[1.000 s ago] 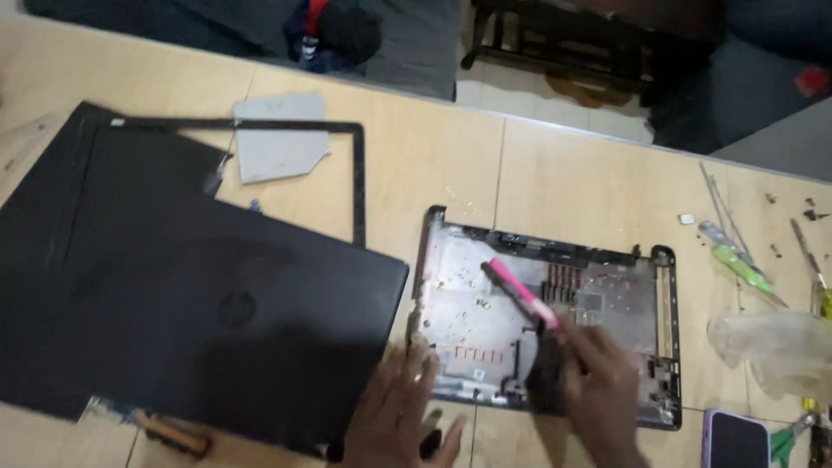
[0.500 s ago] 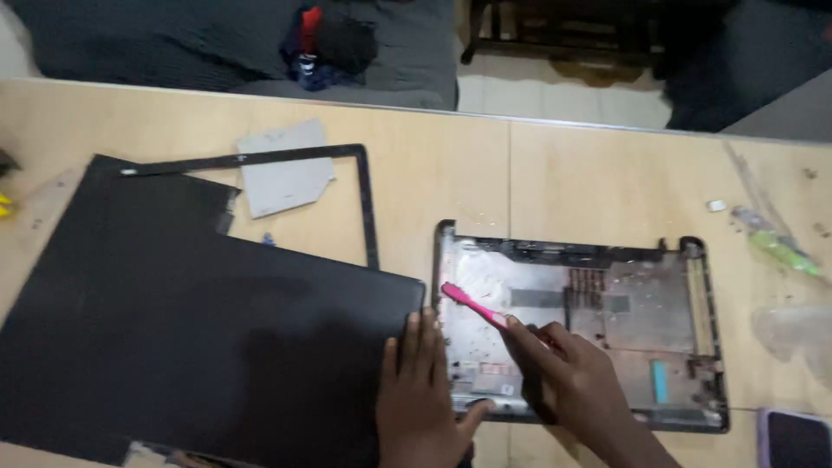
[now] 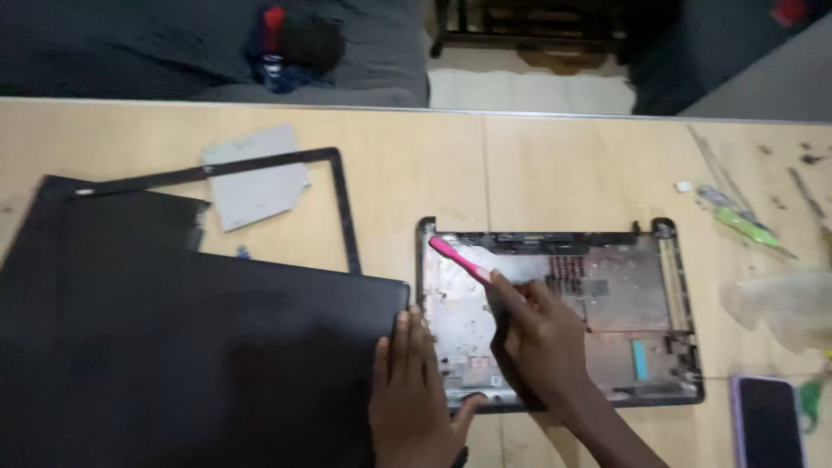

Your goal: Disassembling a laptop and cleaning its components using a cloth, cleaning liquid, and a brush.

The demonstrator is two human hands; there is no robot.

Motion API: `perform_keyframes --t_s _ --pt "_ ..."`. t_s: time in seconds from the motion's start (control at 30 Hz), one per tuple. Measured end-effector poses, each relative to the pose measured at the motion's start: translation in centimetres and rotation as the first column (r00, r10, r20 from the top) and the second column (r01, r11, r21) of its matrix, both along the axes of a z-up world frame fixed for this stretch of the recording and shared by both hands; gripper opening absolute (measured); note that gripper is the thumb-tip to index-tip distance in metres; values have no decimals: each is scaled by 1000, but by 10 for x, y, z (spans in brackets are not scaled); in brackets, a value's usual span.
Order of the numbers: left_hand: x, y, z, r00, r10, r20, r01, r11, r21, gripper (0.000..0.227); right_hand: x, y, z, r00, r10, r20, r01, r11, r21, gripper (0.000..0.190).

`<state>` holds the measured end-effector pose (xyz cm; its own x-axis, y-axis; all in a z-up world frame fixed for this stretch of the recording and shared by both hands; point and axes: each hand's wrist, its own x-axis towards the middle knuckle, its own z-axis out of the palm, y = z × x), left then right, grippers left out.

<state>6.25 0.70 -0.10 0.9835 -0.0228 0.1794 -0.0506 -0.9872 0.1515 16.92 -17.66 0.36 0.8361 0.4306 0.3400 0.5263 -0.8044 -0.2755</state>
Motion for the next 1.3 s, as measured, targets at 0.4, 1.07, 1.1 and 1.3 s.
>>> perform_keyframes --t_s 0.4,1.07,1.1,1.3 --pt "48 -3 16 976 -218 31 220 959 -177 135 -4 -32 20 841 -521 -149 541 794 276 24" --pt "63 -28 -20 974 -222 43 221 975 37 160 5 -105 8 799 -601 -6 572 757 317 14" --pt "62 -20 -17 980 -199 33 195 977 91 158 5 -104 4 734 -677 -47 654 687 318 15" --pt "63 -18 -13 976 -217 3 217 975 58 156 -28 -73 16 841 -527 123 475 828 297 14"
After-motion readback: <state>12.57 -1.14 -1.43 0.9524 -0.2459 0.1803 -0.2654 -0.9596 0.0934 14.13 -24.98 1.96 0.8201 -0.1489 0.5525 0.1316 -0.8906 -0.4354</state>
